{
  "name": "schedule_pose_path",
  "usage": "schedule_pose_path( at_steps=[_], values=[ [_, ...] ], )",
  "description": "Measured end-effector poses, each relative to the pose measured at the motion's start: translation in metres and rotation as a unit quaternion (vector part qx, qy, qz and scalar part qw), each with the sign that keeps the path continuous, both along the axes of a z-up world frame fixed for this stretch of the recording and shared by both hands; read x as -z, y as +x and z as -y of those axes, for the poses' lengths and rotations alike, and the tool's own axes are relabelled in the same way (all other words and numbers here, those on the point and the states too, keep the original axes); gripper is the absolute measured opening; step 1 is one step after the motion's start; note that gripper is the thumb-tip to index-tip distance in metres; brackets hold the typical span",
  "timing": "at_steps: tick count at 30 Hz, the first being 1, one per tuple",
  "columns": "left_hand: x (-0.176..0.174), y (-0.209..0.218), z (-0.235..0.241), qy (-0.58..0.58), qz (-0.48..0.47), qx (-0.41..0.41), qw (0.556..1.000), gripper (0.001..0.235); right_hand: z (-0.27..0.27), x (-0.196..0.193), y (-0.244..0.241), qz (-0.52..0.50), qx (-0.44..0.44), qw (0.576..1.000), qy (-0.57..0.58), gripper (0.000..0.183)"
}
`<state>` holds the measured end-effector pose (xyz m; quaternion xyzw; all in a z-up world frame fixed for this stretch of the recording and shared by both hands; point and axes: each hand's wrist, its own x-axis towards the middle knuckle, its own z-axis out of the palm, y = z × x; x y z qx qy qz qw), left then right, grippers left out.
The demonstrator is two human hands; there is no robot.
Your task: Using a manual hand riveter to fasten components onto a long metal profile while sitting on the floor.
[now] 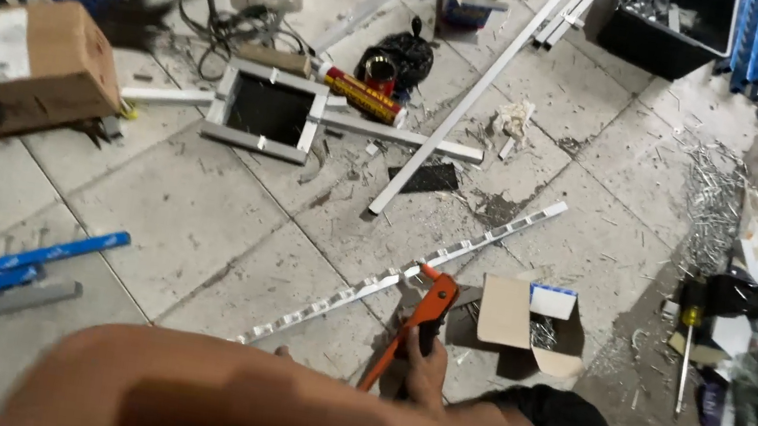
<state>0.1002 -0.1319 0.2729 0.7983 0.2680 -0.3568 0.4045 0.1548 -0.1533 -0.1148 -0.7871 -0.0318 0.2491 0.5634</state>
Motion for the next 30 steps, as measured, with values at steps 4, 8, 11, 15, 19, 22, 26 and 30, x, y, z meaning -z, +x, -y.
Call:
schedule_pose_path(
  at_steps=[4,8,11,15,19,22,26,30],
  values=[
    [0.09,-0.018,-0.136,0.041,0.272,0.107,0.956,0.039,-0.013,-0.066,-0.003,-0.073,0.144,0.984,-0.075,0.045],
    [0.292,-0.052,-0.178,0.171,0.302,-0.054,0.936,0.053,0.001,-0.036,0.019,0.021,0.174,0.983,0.057,0.054],
    [0.36,-0.058,-0.181,0.324,0.396,-0.038,0.858,0.075,0.021,-0.008,0.043,0.011,0.255,0.963,0.081,0.038],
    [0.384,-0.086,-0.164,0.389,0.379,0.011,0.84,0.068,0.01,-0.076,-0.002,0.265,-0.025,0.933,-0.241,0.041],
    [0.405,-0.098,-0.19,0.435,0.436,0.001,0.788,0.026,0.038,-0.092,0.02,0.184,-0.101,0.973,-0.094,0.029],
    [0.366,-0.119,-0.2,0.508,0.367,-0.003,0.779,0.009,0.007,-0.157,0.017,0.188,-0.377,0.862,-0.283,0.035],
    [0.353,-0.138,-0.206,0.476,0.236,0.02,0.847,0.03,-0.012,-0.182,0.013,0.24,-0.629,0.627,-0.392,0.062],
    [0.359,-0.124,-0.201,0.337,0.255,-0.048,0.905,0.055,-0.026,-0.179,0.005,0.268,-0.705,0.543,-0.37,0.045]
  ],
)
